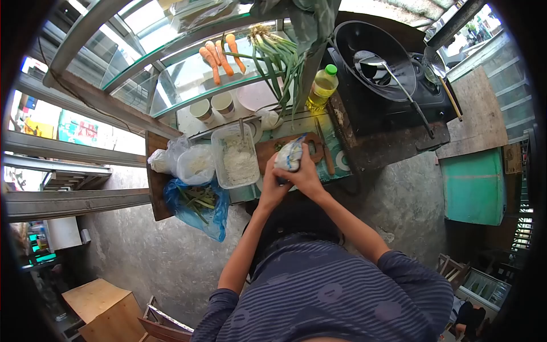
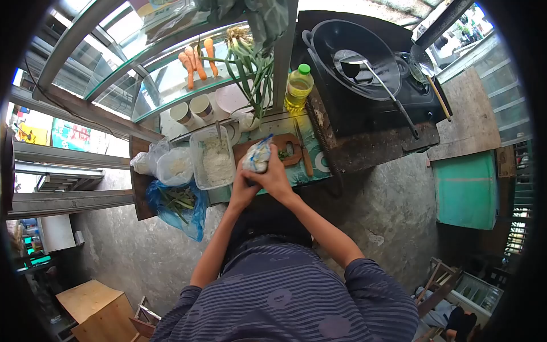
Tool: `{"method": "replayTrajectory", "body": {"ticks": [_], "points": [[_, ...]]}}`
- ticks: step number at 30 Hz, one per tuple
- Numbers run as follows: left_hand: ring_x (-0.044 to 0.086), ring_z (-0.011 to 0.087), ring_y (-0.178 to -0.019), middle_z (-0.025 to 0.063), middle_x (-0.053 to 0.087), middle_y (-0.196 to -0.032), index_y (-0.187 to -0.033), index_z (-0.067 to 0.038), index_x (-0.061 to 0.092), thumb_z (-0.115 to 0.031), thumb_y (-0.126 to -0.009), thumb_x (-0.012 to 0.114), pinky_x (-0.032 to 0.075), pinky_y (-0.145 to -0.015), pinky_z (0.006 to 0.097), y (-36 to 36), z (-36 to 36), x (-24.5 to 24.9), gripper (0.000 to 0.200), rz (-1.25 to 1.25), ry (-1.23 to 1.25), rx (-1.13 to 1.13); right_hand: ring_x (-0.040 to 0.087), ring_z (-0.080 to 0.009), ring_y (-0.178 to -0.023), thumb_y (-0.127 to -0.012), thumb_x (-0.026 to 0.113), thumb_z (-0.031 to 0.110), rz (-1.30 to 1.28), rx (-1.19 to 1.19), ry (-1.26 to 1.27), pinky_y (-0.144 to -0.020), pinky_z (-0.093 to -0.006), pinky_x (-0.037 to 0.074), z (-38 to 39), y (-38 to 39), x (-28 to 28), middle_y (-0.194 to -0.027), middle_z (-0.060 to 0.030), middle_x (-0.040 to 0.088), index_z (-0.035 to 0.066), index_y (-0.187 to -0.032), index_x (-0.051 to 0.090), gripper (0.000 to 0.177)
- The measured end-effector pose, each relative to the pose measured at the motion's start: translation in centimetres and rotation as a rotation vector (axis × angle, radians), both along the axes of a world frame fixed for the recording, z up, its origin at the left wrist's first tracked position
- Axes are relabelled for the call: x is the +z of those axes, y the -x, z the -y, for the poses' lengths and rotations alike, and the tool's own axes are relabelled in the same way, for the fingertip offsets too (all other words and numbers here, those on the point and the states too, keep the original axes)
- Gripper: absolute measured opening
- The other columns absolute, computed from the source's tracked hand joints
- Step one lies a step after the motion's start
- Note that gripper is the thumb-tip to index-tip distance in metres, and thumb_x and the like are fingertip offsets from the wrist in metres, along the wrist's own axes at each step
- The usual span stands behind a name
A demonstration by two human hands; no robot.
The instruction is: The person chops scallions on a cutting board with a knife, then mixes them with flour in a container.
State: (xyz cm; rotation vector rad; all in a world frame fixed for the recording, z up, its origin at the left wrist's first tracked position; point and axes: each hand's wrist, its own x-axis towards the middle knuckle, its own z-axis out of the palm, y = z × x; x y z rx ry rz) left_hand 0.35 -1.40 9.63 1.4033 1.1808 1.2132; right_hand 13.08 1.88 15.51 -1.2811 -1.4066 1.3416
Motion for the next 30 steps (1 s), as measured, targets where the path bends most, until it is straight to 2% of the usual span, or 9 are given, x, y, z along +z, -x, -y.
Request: {"method": "replayTrajectory", "body": {"ticks": [3, 4, 7, 13, 17, 18, 23, 28, 30], "points": [[0.041, 0.0267, -0.129, 0.0149, 0.032, -0.143, -0.150, -0.010, 0.023, -0.012, -0.078, 0.076, 0.045, -0.098, 0.0373, -3.1, -1.6, 2.6, 0.089, 0.088, 0.194, -0.095, 0.064, -0.0233, -0.096, -0.069, 0.086, 0.024, -0.017, -0.099, 0.005, -0.078, -0.0324, 0.053, -2.9, -3.8, -1.2, -0.108, -0.0158, 0.063, -0.001, -0.119, 0.037, 0.074], [0.047, 0.0278, -0.124, 0.0143, 0.030, -0.145, -0.152, -0.014, 0.018, -0.021, -0.078, 0.077, 0.046, -0.096, 0.0400, -3.3, -2.3, 2.2, 0.095, -0.181, 0.052, -0.103, 0.066, -0.0250, -0.093, -0.069, 0.085, 0.022, -0.017, -0.132, -0.005, -0.075, -0.0330, 0.054, -4.0, -4.8, -1.9, -0.107, -0.0163, 0.065, 0.000, -0.115, 0.038, 0.069], [0.053, 0.0245, -0.117, 0.0122, 0.029, -0.146, -0.151, -0.012, 0.022, -0.013, -0.079, 0.077, 0.051, -0.091, 0.0350, -3.8, -1.4, 3.0, 0.090, -0.064, 0.324, -0.077, 0.066, -0.0281, -0.093, -0.069, 0.085, 0.020, 0.184, -0.238, -0.029, -0.077, -0.0344, 0.053, -7.9, -7.0, -3.7, -0.106, -0.0177, 0.063, -0.001, -0.116, 0.039, 0.070], [0.060, 0.0208, -0.105, 0.0160, 0.039, -0.142, -0.148, -0.011, 0.030, -0.019, -0.083, 0.074, 0.050, -0.083, 0.0318, -1.5, 4.9, 0.0, 0.079, 0.049, 0.437, 0.180, 0.058, -0.0375, -0.103, -0.065, 0.086, 0.022, 0.428, -0.173, -0.216, -0.087, -0.0435, 0.047, -16.0, -6.9, -11.2, -0.113, -0.0220, 0.056, -0.003, -0.120, 0.039, 0.076], [0.061, 0.0174, -0.099, 0.0142, 0.044, -0.139, -0.144, -0.010, 0.036, -0.013, -0.083, 0.073, 0.050, -0.080, 0.0282, 0.6, 10.0, -0.3, 0.071, 0.121, 0.536, 0.405, 0.056, -0.0394, -0.110, -0.067, 0.084, 0.021, 0.509, -0.169, -0.152, -0.090, -0.0422, 0.046, -18.2, -5.3, -15.3, -0.117, -0.0260, 0.054, -0.004, -0.128, 0.036, 0.082], [0.061, 0.0168, -0.099, 0.0138, 0.045, -0.138, -0.143, -0.010, 0.037, -0.013, -0.084, 0.072, 0.050, -0.081, 0.0281, 1.1, 11.1, 0.1, 0.069, 0.125, 0.560, 0.455, 0.056, -0.0392, -0.110, -0.068, 0.084, 0.021, 0.583, -0.237, -0.309, -0.090, -0.0414, 0.046, -19.0, -5.0, -19.3, -0.118, -0.0261, 0.054, -0.005, -0.129, 0.036, 0.082], [0.062, 0.0156, -0.092, 0.0117, 0.055, -0.128, -0.137, -0.008, 0.045, -0.017, -0.088, 0.068, 0.049, -0.081, 0.0287, 2.9, 14.4, -0.7, 0.055, 0.091, 0.631, 0.622, 0.053, -0.0376, -0.115, -0.071, 0.081, 0.019, 0.374, -0.103, -0.156, -0.095, -0.0419, 0.043, -18.6, -5.3, -16.9, -0.121, -0.0251, 0.052, -0.005, -0.134, 0.032, 0.084], [0.063, 0.0154, -0.092, 0.0111, 0.059, -0.120, -0.129, -0.006, 0.053, -0.019, -0.089, 0.066, 0.049, -0.077, 0.0281, 3.3, 12.5, -2.2, 0.044, 0.070, 0.632, 0.465, 0.053, -0.0390, -0.113, -0.076, 0.077, 0.017, 0.535, -0.242, -0.352, -0.095, -0.0437, 0.041, -14.5, -5.9, -14.9, -0.118, -0.0246, 0.052, -0.003, -0.129, 0.040, 0.067], [0.064, 0.0147, -0.088, 0.0108, 0.062, -0.116, -0.126, -0.005, 0.056, -0.019, -0.089, 0.065, 0.050, -0.074, 0.0284, 3.0, 10.9, -3.9, 0.040, -0.019, 0.604, 0.348, 0.055, -0.0363, -0.112, -0.079, 0.073, 0.018, 0.500, -0.196, -0.284, -0.092, -0.0423, 0.043, -11.5, -6.4, -13.8, -0.116, -0.0217, 0.056, -0.002, -0.123, 0.049, 0.054]]}}
